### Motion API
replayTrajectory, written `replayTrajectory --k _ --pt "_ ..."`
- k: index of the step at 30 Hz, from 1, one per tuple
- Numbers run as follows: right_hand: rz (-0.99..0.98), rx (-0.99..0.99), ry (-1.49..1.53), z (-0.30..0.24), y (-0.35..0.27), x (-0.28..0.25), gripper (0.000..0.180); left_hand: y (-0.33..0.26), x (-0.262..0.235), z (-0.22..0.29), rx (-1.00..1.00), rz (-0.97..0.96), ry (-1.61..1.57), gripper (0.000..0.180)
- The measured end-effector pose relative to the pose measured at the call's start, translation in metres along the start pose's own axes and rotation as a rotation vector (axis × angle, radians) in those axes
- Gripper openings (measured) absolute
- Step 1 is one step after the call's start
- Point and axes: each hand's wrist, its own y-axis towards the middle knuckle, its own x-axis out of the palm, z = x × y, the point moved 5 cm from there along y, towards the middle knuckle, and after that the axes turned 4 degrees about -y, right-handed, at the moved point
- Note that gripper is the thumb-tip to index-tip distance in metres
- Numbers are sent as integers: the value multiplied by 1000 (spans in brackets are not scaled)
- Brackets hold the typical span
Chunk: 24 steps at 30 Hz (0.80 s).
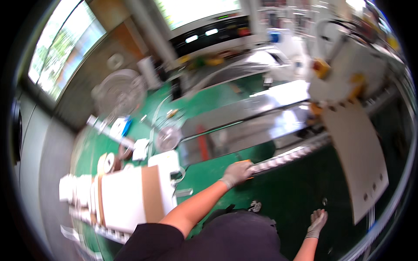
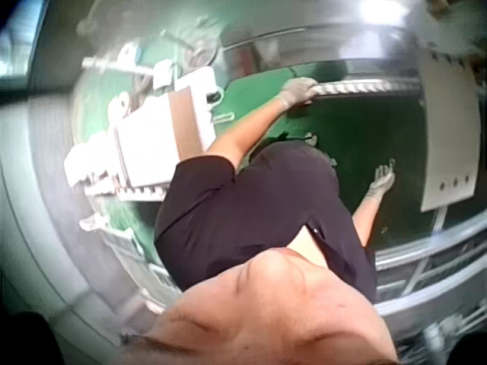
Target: The person repeatedly picks up large flat panels from a stack and places them onto a machine's conveyor or feed table. The person handles each panel one at a time, moving between the stack and the machine throughout the clip.
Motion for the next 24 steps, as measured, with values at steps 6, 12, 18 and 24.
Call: replayTrajectory --k 6,12,18,24 --pt "-918 201 -493 112 -112 220 61 -160 2 -126 -452 35 -217 50" --pt "-1184 -382 -1279 143 -156 234 46 -443 88 -335 -902 3 145 27" --pt "-808 -132 -1365 96 -141 173 32 -739 174 -410 -1600 333 295 22" --pt "-547 160 -1216 58 -155 128 30 -788 178 -453 -1129 1884 -1604 29"
